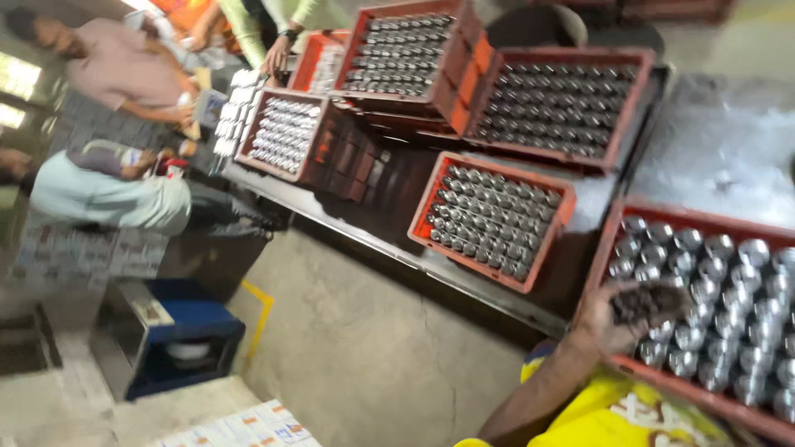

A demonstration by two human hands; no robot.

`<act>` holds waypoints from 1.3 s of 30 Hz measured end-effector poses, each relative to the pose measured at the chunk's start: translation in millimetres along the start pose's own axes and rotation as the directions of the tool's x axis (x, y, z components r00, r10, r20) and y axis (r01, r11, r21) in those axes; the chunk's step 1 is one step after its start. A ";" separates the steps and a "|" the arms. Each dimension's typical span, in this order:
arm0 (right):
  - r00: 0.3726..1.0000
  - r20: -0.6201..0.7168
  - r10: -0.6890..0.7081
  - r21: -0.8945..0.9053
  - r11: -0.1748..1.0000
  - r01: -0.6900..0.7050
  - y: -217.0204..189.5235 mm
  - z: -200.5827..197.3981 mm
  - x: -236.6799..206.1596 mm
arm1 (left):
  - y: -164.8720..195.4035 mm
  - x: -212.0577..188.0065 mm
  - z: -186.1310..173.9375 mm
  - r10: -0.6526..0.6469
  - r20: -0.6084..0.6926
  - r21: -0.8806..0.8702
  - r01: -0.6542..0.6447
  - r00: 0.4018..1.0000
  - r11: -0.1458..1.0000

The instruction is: The person picks up small metal caps from a container and places them into the slots of an orange crate. They repeat this process, filling the crate with caps. Later, they use a cloth to wipe the tops of the caps in the crate.

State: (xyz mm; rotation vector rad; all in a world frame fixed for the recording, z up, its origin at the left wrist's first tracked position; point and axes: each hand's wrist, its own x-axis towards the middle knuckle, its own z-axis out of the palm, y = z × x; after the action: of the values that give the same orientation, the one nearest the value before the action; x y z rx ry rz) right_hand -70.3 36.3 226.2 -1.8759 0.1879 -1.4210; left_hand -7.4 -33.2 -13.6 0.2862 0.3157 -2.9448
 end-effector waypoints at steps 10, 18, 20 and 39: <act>0.695 -0.624 0.357 -0.359 0.659 -0.661 -9.9 20.0 -77.6 | 5.0 3.2 -1.1 0.071 -0.226 0.230 -0.018 0.972 0.973; 0.219 -0.938 0.268 -0.198 0.105 -0.975 95.8 37.5 -156.7 | 1.7 34.7 -11.5 0.260 -0.148 0.358 -0.193 0.954 0.914; 0.253 -0.942 0.222 -0.213 0.189 -0.959 102.1 41.9 -169.5 | 0.5 34.4 -13.4 0.500 -0.074 0.523 -0.394 0.863 0.756; 0.161 -0.970 0.184 -0.152 0.062 -0.986 92.4 56.4 -176.3 | 9.6 10.5 -66.7 0.255 -0.298 0.434 -0.107 0.920 0.895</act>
State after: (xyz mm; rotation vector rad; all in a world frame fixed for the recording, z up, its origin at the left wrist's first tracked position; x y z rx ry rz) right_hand -57.0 92.3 27.5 -1.0161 2.4284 -1.2227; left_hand -4.3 -29.0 -81.5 0.8500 -0.2888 -2.7293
